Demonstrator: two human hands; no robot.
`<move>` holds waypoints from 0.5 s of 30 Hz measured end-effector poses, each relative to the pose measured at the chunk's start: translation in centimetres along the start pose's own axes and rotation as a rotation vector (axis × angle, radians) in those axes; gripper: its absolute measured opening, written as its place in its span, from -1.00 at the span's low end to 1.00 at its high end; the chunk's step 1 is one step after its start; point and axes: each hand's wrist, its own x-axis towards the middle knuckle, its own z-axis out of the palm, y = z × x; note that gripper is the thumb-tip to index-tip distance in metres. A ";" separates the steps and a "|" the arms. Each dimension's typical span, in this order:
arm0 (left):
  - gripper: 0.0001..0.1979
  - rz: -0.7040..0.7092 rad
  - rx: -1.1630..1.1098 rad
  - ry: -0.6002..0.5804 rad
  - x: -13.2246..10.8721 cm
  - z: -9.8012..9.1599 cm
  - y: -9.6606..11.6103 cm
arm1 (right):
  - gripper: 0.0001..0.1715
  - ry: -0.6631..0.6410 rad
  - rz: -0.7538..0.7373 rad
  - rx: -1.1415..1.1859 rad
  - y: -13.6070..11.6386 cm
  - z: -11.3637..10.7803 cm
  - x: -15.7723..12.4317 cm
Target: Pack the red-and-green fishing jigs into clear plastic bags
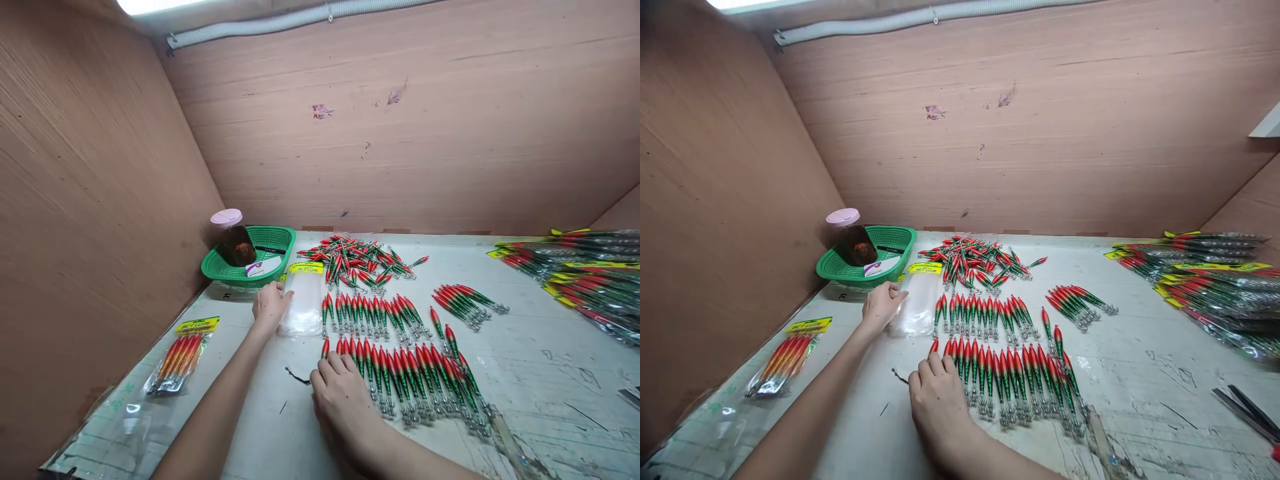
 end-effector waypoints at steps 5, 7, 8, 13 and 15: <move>-0.64 -0.006 -0.059 -0.004 0.8 1.2 0.8 | -0.90 0.037 0.139 0.340 0.8 -2.1 -0.8; -0.61 -0.033 -0.078 0.011 1.1 1.4 1.0 | -0.89 0.076 0.226 0.541 1.8 -2.7 -1.2; -0.58 -0.045 -0.087 0.020 1.2 1.4 1.0 | -0.90 0.091 0.283 0.665 2.4 -2.9 -1.4; -0.66 -0.075 -0.190 0.036 1.2 1.0 0.8 | -0.67 0.127 0.757 1.384 6.0 -4.2 -2.5; -0.76 -0.091 -0.263 0.055 1.0 0.6 0.7 | -0.55 0.202 0.901 1.538 7.1 -4.4 -3.0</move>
